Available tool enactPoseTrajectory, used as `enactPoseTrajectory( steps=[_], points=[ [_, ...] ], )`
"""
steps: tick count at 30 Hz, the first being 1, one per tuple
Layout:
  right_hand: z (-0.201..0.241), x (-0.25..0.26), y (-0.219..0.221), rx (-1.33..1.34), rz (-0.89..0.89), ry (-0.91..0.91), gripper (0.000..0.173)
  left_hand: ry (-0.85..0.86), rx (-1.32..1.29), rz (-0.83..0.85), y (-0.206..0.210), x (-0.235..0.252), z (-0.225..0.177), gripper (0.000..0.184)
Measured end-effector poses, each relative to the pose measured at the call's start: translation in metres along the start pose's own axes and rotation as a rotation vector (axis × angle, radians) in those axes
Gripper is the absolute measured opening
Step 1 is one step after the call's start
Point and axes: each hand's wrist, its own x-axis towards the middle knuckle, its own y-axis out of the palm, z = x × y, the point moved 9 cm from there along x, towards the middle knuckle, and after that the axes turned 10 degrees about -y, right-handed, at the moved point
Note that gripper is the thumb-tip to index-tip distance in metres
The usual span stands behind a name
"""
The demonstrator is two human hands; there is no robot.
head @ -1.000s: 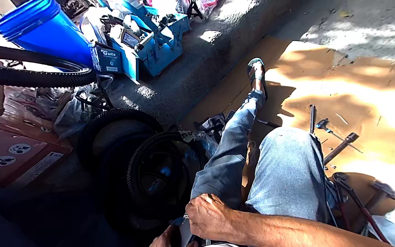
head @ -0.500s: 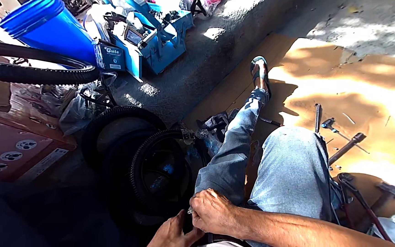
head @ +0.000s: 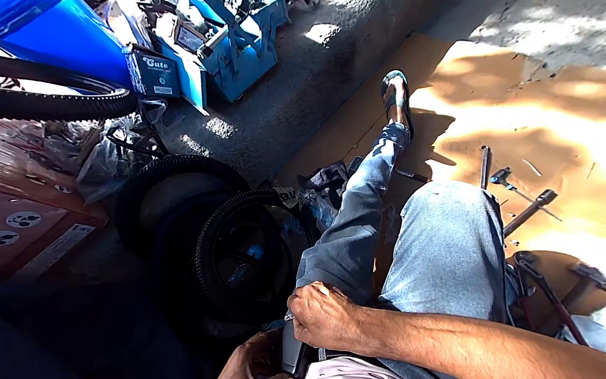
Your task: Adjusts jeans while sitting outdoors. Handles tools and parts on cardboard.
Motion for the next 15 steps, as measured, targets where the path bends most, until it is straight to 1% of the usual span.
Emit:
enactPoseTrajectory(
  steps=[3, 6, 9, 10, 12, 13, 14, 15],
  points=[
    [0.010, -0.002, 0.001, -0.070, -0.032, -0.051, 0.018, 0.025, -0.007, -0.113, 0.005, 0.005, -0.005, 0.075],
    [0.011, -0.001, 0.003, -0.081, -0.036, -0.058, 0.019, 0.070, -0.002, -0.295, -0.001, 0.017, -0.007, 0.066],
    [0.008, -0.001, 0.002, -0.065, -0.028, -0.042, 0.019, 0.120, 0.009, -0.431, -0.004, 0.031, -0.009, 0.074],
    [0.008, -0.001, 0.002, -0.062, -0.021, -0.033, 0.019, 0.123, 0.062, -0.455, -0.005, 0.035, -0.013, 0.075],
    [0.006, -0.001, 0.000, -0.062, -0.027, -0.017, 0.019, 0.121, 0.280, -0.496, -0.005, 0.039, -0.028, 0.075],
    [0.005, -0.001, 0.000, -0.070, -0.030, -0.015, 0.018, 0.125, 0.416, -0.530, -0.004, 0.037, -0.036, 0.073],
    [0.005, -0.001, 0.000, -0.081, -0.031, -0.014, 0.018, 0.126, 0.530, -0.563, -0.001, 0.035, -0.043, 0.067],
    [0.004, -0.001, 0.000, -0.086, -0.029, -0.012, 0.019, 0.129, 0.595, -0.567, 0.002, 0.034, -0.048, 0.063]
  ],
)
